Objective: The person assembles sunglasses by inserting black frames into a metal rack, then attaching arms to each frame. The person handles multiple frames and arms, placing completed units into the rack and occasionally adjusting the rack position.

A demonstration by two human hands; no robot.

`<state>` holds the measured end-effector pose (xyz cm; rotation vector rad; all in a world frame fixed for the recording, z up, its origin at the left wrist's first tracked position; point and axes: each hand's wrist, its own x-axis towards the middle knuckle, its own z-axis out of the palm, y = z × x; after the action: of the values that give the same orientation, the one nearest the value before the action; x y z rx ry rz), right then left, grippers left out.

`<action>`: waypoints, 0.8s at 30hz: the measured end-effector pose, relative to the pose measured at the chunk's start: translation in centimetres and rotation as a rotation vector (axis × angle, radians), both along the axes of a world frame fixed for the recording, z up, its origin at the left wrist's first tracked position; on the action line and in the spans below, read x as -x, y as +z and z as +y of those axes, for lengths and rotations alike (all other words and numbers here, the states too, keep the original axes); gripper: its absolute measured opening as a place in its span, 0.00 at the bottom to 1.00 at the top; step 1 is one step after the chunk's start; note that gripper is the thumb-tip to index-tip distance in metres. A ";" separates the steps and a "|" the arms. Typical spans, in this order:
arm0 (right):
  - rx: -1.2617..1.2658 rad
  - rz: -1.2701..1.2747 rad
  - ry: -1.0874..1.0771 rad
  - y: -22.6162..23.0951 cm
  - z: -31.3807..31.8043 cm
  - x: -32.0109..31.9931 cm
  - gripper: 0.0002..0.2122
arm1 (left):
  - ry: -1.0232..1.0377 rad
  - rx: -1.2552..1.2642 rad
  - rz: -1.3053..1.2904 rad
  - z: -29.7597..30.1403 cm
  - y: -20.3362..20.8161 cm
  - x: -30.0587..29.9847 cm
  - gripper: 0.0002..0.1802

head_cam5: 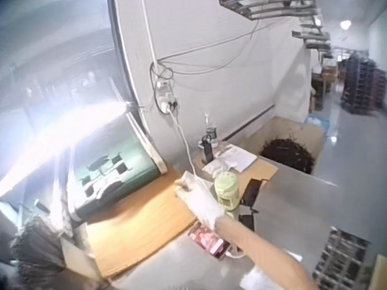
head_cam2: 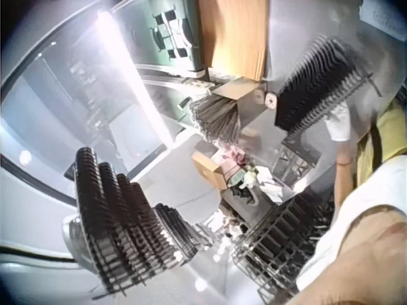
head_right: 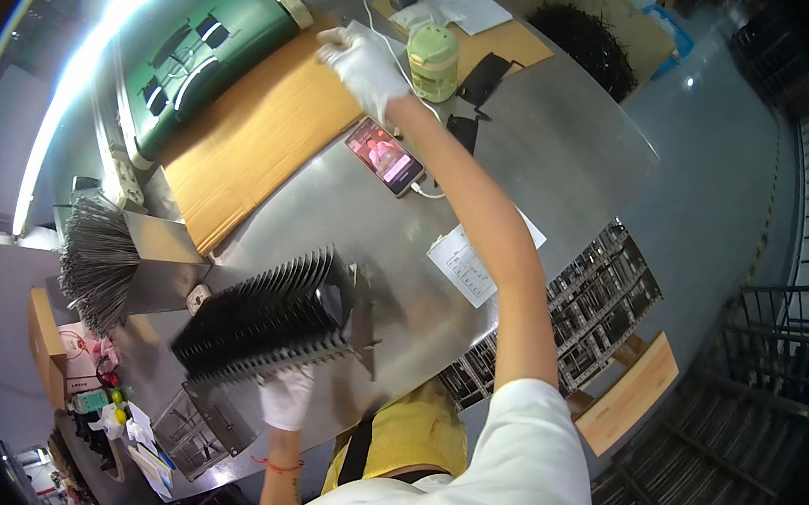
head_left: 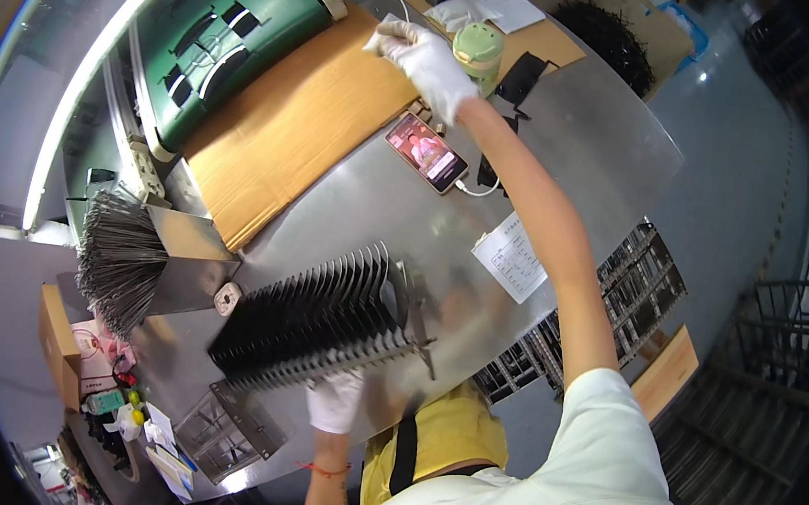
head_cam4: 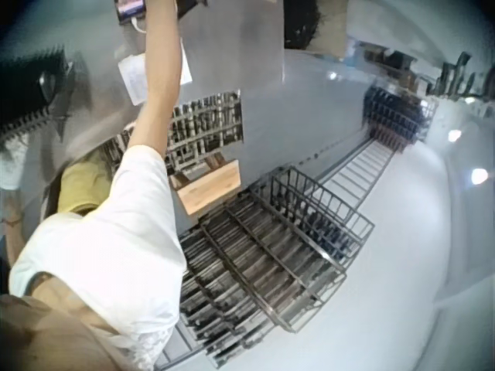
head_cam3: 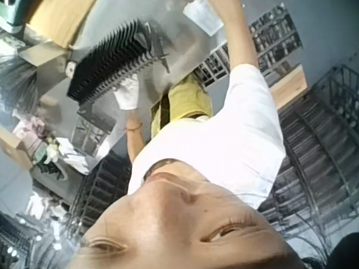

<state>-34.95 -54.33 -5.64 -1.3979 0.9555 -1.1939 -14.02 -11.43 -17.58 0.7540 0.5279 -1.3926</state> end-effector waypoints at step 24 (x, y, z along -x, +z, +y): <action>1.093 0.691 0.062 8.0 36.9 -8.6 0.04 | -0.384 0.322 -1.298 0.7 19.5 -0.9 0.23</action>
<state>-26.38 -17.42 2.40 -2.8117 0.6648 -1.2454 -13.11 -10.76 1.96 1.3199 -0.8651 -0.9939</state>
